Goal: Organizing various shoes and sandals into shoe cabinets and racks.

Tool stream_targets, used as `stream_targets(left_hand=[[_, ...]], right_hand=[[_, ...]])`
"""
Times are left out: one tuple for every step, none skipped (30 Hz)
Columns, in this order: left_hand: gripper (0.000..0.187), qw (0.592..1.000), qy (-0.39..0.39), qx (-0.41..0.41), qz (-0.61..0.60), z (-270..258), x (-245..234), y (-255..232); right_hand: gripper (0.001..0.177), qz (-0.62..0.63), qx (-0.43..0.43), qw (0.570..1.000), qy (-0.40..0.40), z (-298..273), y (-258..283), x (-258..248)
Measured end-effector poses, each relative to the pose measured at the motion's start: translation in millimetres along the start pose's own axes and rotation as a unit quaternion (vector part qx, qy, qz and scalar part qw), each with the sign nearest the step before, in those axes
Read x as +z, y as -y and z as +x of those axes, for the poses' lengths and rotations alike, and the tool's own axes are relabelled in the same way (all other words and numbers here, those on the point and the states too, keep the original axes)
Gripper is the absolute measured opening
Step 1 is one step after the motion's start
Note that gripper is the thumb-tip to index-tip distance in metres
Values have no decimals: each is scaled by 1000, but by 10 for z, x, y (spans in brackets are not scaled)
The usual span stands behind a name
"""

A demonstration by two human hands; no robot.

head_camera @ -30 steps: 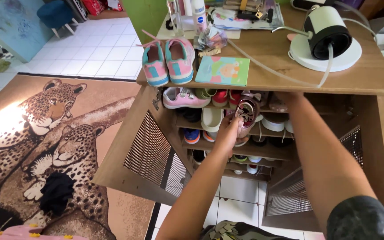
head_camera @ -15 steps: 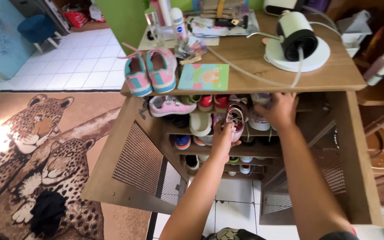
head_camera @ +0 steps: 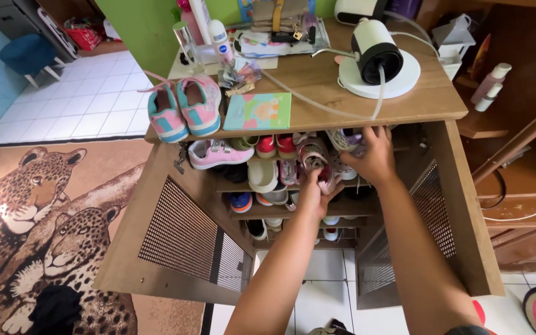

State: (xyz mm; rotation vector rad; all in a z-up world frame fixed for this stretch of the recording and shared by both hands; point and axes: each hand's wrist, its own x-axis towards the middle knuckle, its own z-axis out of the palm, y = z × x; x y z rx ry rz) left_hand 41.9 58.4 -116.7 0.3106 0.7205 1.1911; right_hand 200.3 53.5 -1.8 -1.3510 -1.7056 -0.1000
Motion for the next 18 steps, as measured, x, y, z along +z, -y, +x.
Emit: stream_targets(left_hand=[[47, 1000, -1, -1, 0, 2, 44, -9], [47, 1000, 4, 1, -8, 5, 88, -18], [47, 1000, 8, 2, -16, 3, 130, -26], [47, 1000, 7, 1, -16, 44, 126, -12], [46, 1000, -2, 9, -6, 79, 116, 9], [45, 1000, -12, 16, 3, 112, 104, 30], [45, 1000, -12, 16, 3, 196, 95, 61], [45, 1000, -13, 28, -2, 280, 88, 91], [44, 999, -15, 39, -7, 355, 75, 132], [44, 999, -15, 38, -6, 376, 132, 115], [45, 998, -6, 53, -26, 400, 195, 103], [45, 997, 3, 68, -45, 423, 257, 91], [45, 997, 4, 65, -45, 379, 357, 27], [45, 998, -9, 64, -18, 335, 456, -37], [46, 998, -23, 62, 8, 289, 550, -100], [46, 998, -23, 60, 7, 250, 541, -117], [46, 996, -43, 60, 51, 221, 537, -149], [45, 992, -62, 59, 95, 191, 534, -182]], right_hand=[[91, 0, 1, 1000, 1, -3, 2, -27], [92, 13, 16, 1000, 9, -6, 3, -54], [93, 27, 32, 999, 17, -14, 6, -82], [93, 27, 33, 999, 18, -12, 4, -108], [91, 29, 27, 999, 20, -16, 3, -134], [90, 32, 21, 999, 23, -21, 4, -160], [90, 32, 20, 999, 23, -10, 17, -193], [91, 16, -4, 1000, 12, 2, 31, -227], [93, 0, -28, 1000, 2, 0, 44, -266], [93, 0, -27, 1000, 2, -16, 67, -281], [91, 4, -23, 1000, 10, -32, 86, -301], [89, 8, -18, 1000, 19, -48, 107, -321], [89, 6, -17, 1000, 19, -85, 113, -324], [80, 3, -12, 1000, 24, -122, 119, -327], [70, 0, -6, 1000, 29, -161, 126, -328], [70, -1, -6, 1000, 31, -193, 147, -362], [67, -6, -1, 1000, 29, -212, 169, -388], [65, -10, 4, 1000, 27, -230, 191, -415]])
